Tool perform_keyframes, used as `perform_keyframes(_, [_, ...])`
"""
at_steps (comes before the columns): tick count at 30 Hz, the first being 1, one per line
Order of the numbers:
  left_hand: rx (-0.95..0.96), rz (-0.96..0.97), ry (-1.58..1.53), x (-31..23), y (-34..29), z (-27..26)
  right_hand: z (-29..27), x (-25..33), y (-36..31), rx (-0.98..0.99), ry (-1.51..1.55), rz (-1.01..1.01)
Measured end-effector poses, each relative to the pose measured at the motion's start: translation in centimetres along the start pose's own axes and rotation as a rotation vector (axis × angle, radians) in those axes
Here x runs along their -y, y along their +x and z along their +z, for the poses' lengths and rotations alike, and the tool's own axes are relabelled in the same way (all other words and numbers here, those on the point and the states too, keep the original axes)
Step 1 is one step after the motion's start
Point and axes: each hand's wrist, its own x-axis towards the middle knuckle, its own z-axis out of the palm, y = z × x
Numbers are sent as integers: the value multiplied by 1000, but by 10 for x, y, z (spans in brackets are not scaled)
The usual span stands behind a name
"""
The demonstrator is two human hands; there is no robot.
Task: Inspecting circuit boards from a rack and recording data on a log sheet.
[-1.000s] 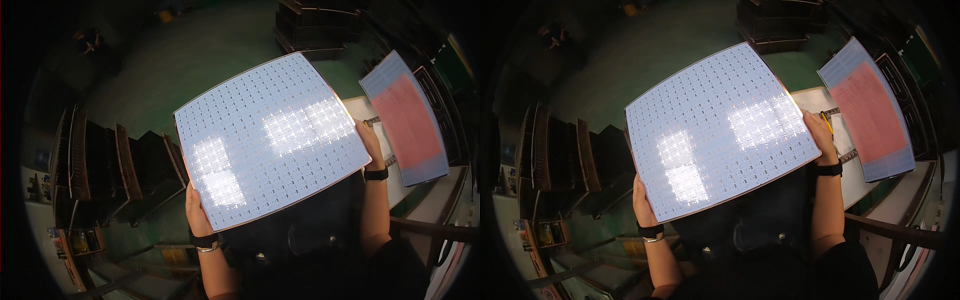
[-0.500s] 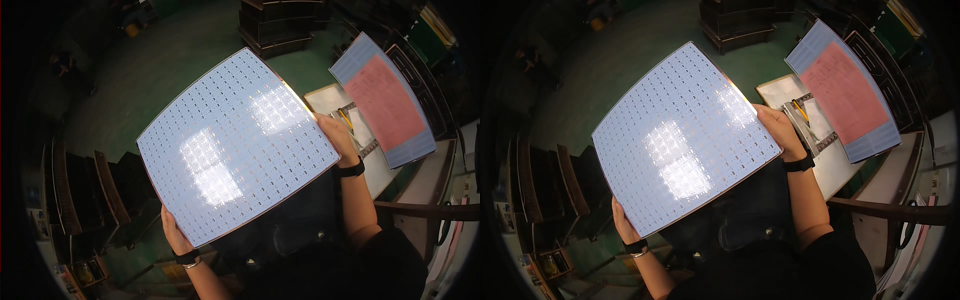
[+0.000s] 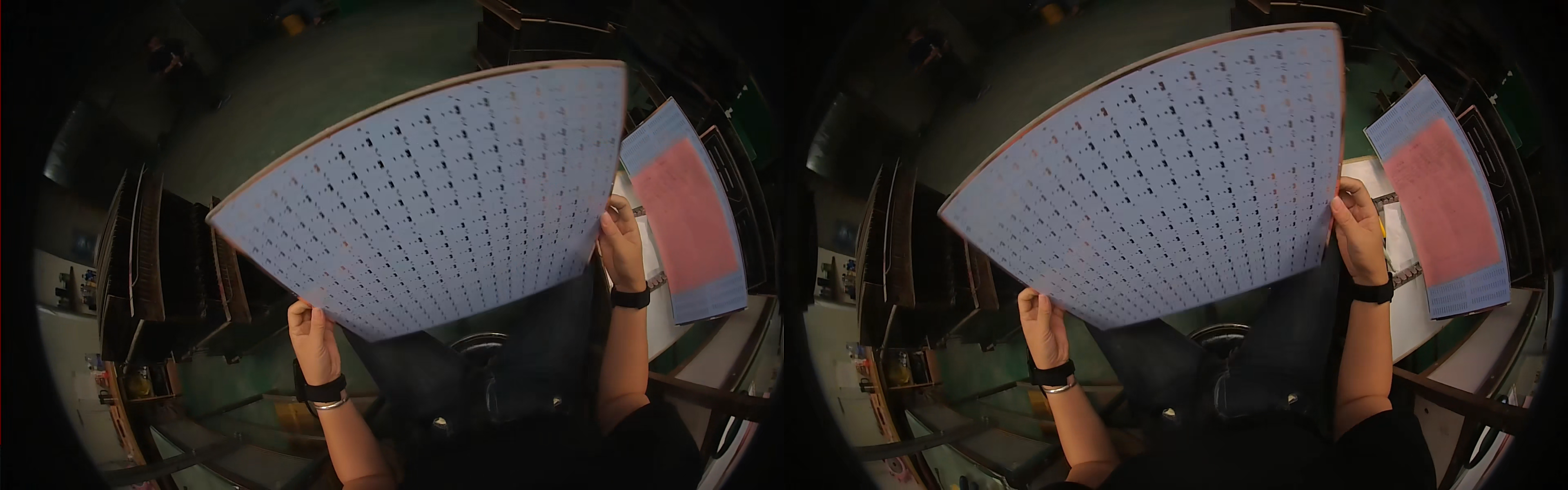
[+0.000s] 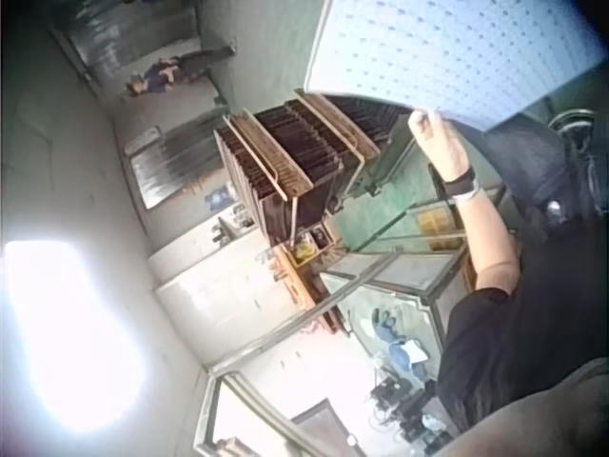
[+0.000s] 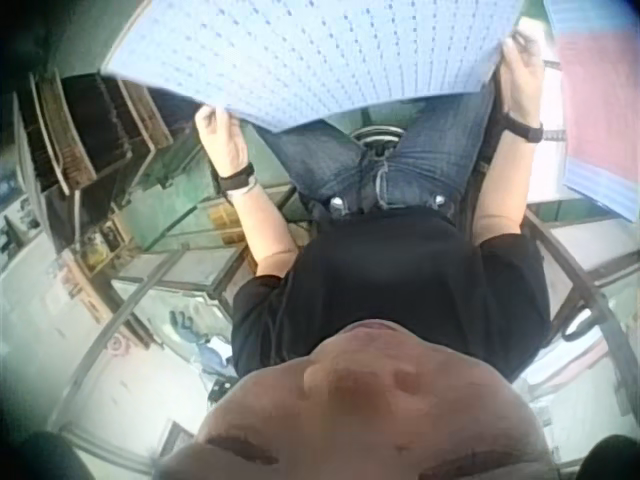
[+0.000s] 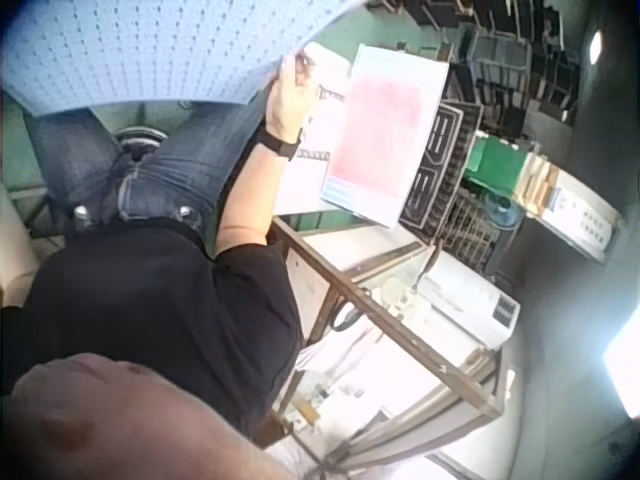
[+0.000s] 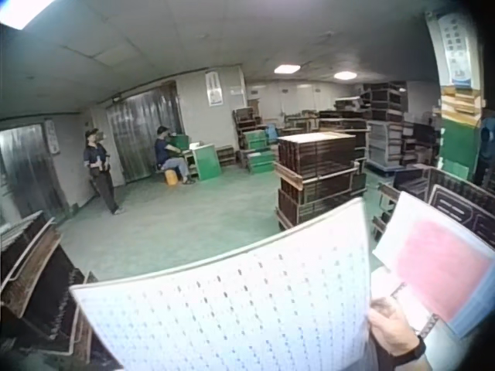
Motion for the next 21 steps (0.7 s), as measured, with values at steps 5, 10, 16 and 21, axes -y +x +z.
perform_keyframes(5, [95, 209, 129, 3, 2, 37, -7, -17, 12, 148, 298, -247])
perform_keyframes(10, [-77, -49, -10, 8, 0, 33, 0, -29, 8, -27, 298, -208])
perform_keyframes(16, [12, -122, -216, 6, 0, 44, 10, -24, 5, -178, 276, -177])
perform_keyframes(21, [-67, -185, -287, 12, -6, 39, 16, -21, 3, -285, 261, -163])
